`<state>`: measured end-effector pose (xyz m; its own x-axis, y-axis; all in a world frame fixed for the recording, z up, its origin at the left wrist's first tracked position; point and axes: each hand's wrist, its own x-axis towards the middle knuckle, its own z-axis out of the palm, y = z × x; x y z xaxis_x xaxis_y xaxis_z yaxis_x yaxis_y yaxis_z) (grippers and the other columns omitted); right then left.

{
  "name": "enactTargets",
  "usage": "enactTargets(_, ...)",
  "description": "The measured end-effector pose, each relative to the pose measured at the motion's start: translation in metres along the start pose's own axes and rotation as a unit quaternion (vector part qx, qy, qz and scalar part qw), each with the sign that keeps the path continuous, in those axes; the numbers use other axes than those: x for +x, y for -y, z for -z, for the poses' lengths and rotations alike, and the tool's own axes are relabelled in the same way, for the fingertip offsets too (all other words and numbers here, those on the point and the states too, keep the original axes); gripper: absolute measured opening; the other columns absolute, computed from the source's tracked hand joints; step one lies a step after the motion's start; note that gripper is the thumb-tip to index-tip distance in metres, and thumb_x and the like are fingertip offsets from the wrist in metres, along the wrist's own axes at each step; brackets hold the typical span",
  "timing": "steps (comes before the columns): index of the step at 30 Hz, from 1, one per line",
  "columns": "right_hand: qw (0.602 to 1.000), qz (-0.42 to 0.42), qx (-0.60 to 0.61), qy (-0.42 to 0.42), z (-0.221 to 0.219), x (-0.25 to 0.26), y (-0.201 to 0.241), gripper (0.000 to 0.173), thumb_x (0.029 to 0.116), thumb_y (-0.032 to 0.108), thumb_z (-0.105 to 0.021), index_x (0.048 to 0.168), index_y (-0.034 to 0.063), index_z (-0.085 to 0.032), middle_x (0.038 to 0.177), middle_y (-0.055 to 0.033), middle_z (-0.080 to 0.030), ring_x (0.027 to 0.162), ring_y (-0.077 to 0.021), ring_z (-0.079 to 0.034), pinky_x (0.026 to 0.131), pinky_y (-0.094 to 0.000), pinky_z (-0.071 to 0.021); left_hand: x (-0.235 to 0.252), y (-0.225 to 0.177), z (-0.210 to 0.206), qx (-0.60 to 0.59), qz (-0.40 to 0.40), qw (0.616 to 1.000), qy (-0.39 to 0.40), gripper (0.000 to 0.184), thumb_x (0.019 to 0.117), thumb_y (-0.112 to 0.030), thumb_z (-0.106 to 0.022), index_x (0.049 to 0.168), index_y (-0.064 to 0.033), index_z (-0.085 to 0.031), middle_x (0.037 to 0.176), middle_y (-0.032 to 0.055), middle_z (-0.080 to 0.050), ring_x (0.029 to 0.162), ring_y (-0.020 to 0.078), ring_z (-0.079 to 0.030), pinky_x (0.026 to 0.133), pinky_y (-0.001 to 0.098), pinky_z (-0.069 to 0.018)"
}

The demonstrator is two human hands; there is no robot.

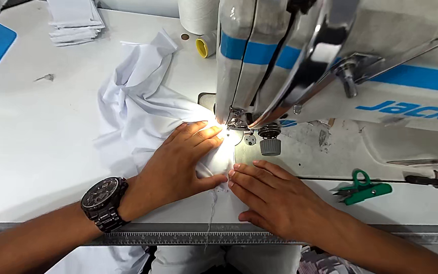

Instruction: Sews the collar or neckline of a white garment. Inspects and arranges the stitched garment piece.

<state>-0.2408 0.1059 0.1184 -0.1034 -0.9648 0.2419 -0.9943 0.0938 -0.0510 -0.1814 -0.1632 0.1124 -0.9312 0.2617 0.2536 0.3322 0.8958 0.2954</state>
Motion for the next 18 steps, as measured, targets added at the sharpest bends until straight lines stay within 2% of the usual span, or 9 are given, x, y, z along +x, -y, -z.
enactTargets(8,1.000,-0.003,-0.011,-0.001,0.002,0.013,-0.018,0.049,0.1084,0.044,-0.039,0.132,0.0124,-0.068,0.139,-0.0049,-0.064,0.132,-0.0205,-0.056,0.112,-0.0392,-0.0406,0.015,0.015,0.003,0.007,-0.004,1.000,-0.001,0.075,0.0876,-0.074,-0.055,0.133,-0.0147,-0.068,0.140,0.0044,-0.063,0.142,0.0262,-0.049,0.118,0.0539,-0.0352)
enactTargets(12,1.000,-0.007,0.005,0.005,0.000,0.019,-0.028,0.047,0.1080,0.042,-0.040,0.133,0.0127,-0.067,0.139,-0.0041,-0.064,0.131,-0.0214,-0.056,0.111,-0.0394,-0.0410,0.022,0.021,0.004,0.020,-0.004,1.000,-0.007,0.074,0.0879,-0.073,-0.055,0.128,-0.0127,-0.070,0.138,0.0070,-0.064,0.141,0.0278,-0.050,0.117,0.0547,-0.0360)
enactTargets(15,1.000,-0.013,0.009,0.009,0.000,0.022,-0.034,0.047,0.1075,0.043,-0.040,0.132,0.0142,-0.068,0.137,-0.0040,-0.065,0.129,-0.0223,-0.057,0.108,-0.0404,-0.0436,0.028,0.025,0.004,0.013,-0.007,1.000,-0.017,0.071,0.0873,-0.072,-0.057,0.120,-0.0111,-0.073,0.137,0.0084,-0.065,0.139,0.0292,-0.051,0.115,0.0557,-0.0368)
enactTargets(18,1.000,-0.019,0.008,0.006,-0.002,0.024,-0.038,0.047,0.1076,0.043,-0.040,0.132,0.0150,-0.069,0.138,-0.0038,-0.065,0.129,-0.0226,-0.058,0.110,-0.0411,-0.0424,0.032,0.030,0.005,0.013,-0.004,1.000,-0.011,0.071,0.0872,-0.073,-0.056,0.118,-0.0106,-0.072,0.141,0.0078,-0.063,0.141,0.0277,-0.050,0.116,0.0535,-0.0359)
